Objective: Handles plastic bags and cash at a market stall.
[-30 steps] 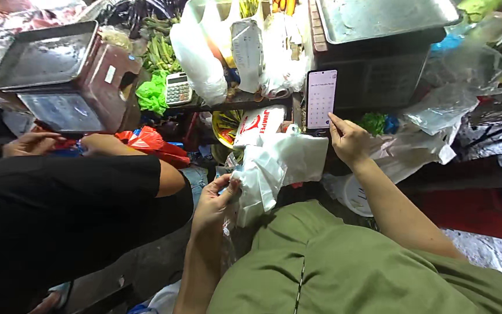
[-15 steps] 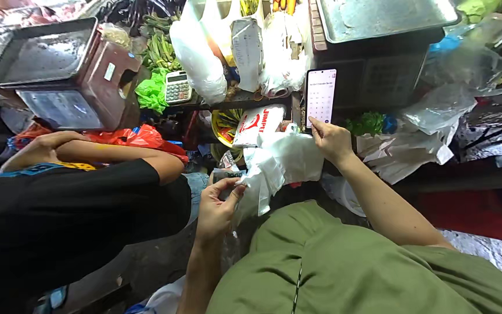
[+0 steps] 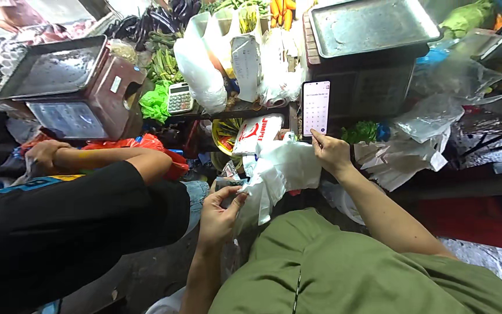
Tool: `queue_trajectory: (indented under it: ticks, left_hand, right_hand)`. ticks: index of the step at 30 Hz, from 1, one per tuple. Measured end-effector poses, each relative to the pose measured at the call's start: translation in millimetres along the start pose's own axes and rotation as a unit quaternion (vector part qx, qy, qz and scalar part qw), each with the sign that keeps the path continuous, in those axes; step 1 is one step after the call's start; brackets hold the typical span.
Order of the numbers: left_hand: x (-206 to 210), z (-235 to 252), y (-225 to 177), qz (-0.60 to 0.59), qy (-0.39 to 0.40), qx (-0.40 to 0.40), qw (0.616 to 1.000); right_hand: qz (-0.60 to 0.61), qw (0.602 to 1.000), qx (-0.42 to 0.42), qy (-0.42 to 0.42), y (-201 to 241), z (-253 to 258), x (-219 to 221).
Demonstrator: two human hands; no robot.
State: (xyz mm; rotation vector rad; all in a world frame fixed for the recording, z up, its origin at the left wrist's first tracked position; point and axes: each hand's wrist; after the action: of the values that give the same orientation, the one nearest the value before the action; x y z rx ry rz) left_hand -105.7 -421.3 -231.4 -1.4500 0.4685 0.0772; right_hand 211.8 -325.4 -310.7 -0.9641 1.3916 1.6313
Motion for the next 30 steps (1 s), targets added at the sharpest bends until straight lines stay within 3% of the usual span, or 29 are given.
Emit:
queue_trajectory:
  ticks: [5, 10, 14, 16, 20, 26, 30]
  left_hand:
    - [2, -1, -1, 0.032, -0.014, 0.034, 0.999]
    - [12, -2, -7, 0.066, -0.07, 0.04, 0.994]
    - [15, -7, -14, 0.025, -0.125, -0.026, 0.992]
    - [21, -9, -14, -0.012, -0.146, -0.055, 0.988]
    - [36, -13, -13, -0.147, -0.211, -0.115, 0.959]
    - [53, -39, 5, -0.244, -0.366, -0.13, 0.889]
    - [47, -77, 10, -0.276, -0.42, -0.137, 0.854]
  right_hand:
    - [0.082, 0.996, -0.022, 0.017, 19, -4, -16]
    - [0.224, 0.945, -0.239, 0.004, 49, -32, -14]
    - [0.285, 0.872, -0.387, 0.098, 87, -50, -14]
    - [0.281, 0.853, -0.398, 0.185, 100, -60, -13]
    - [0.269, 0.798, -0.342, 0.418, 127, -68, -14]
    - [0.317, 0.728, -0.361, 0.49, 154, -84, 15]
    - [0.305, 0.726, -0.378, 0.487, 172, -103, 32]
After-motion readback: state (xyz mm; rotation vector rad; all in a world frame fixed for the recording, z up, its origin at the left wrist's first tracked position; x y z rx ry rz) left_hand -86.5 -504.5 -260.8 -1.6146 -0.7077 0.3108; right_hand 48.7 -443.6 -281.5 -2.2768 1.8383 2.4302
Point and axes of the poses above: each hand's wrist, its own z-axis towards the middle knuckle, its own x-axis out of the palm, y = z × x, and after that the axes turned 15 degrees about y, right-handed
